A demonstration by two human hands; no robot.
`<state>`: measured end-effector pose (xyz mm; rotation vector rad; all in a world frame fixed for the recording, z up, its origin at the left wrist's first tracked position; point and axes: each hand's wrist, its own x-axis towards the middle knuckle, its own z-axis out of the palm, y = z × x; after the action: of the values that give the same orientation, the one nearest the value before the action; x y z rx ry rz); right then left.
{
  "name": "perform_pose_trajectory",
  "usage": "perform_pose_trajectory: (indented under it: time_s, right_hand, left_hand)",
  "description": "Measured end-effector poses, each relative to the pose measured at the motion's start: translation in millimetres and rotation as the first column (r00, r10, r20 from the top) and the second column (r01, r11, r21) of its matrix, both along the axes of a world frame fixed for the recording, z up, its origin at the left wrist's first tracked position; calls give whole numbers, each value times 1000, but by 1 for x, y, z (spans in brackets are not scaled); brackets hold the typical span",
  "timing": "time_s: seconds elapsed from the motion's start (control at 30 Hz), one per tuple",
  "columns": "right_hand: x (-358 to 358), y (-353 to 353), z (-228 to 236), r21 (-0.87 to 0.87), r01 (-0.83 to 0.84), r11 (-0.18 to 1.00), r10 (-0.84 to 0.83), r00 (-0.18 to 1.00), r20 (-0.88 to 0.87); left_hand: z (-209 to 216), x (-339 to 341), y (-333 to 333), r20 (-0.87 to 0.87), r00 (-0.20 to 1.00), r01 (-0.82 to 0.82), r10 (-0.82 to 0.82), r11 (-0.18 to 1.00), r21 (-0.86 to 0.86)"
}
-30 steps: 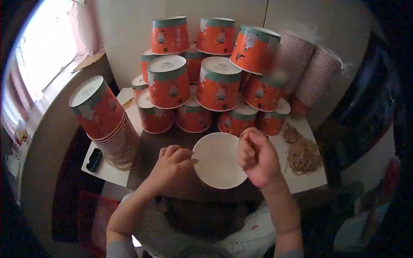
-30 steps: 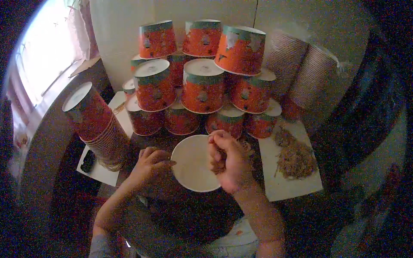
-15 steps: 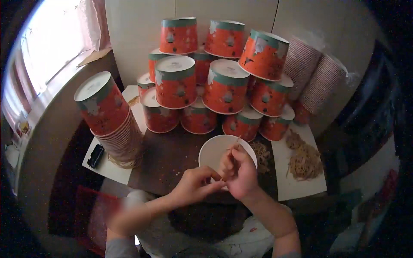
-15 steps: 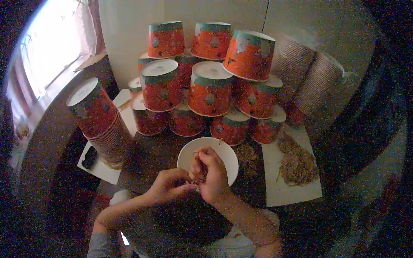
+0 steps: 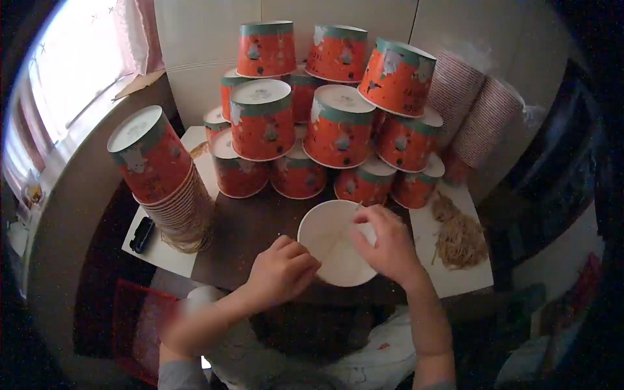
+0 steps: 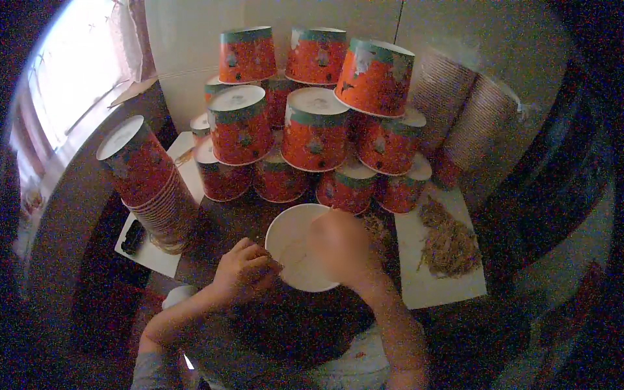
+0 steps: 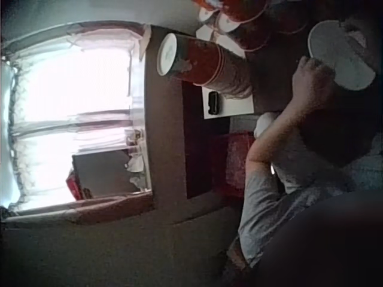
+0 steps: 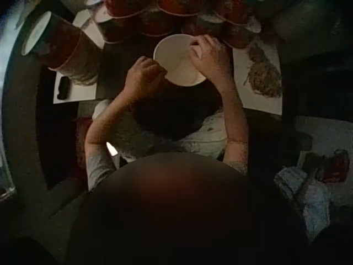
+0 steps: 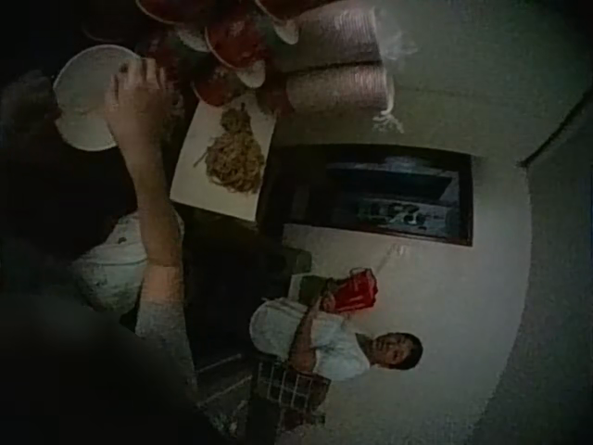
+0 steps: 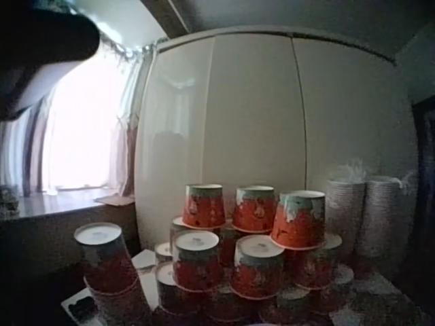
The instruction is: Assembling elastic bands onto paper buckets for packaging.
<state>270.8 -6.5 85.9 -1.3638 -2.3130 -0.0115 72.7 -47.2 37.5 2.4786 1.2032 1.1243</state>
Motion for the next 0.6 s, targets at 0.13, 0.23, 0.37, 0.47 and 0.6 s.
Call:
perform_pose_trajectory:
  time_s: [0.13, 0.23, 0.37, 0.47, 0.6]
  right_hand:
    - [-13, -8, -15, -211, -426, 880, 312, 852, -420]
    - [-21, -14, -21, -396, -538, 744, 356, 821, -446]
    - [-22, -10, -25, -599, -576, 556, 228, 799, -557]
    - [-19, -9, -21, -604, -533, 592, 252, 835, -490]
    - [-15, -7, -20, -549, -501, 669, 302, 858, -416]
  left_hand:
    - [4, 2, -4, -80, 996, -34, 44, 993, 117]
    - [8, 3, -5, -123, 991, -37, 59, 983, 177]
    - [7, -1, -7, -224, 973, -4, 53, 977, 214]
    - [6, -1, -8, -213, 976, 9, 38, 976, 218]
    - [6, -1, -6, -167, 985, 0, 38, 976, 220]
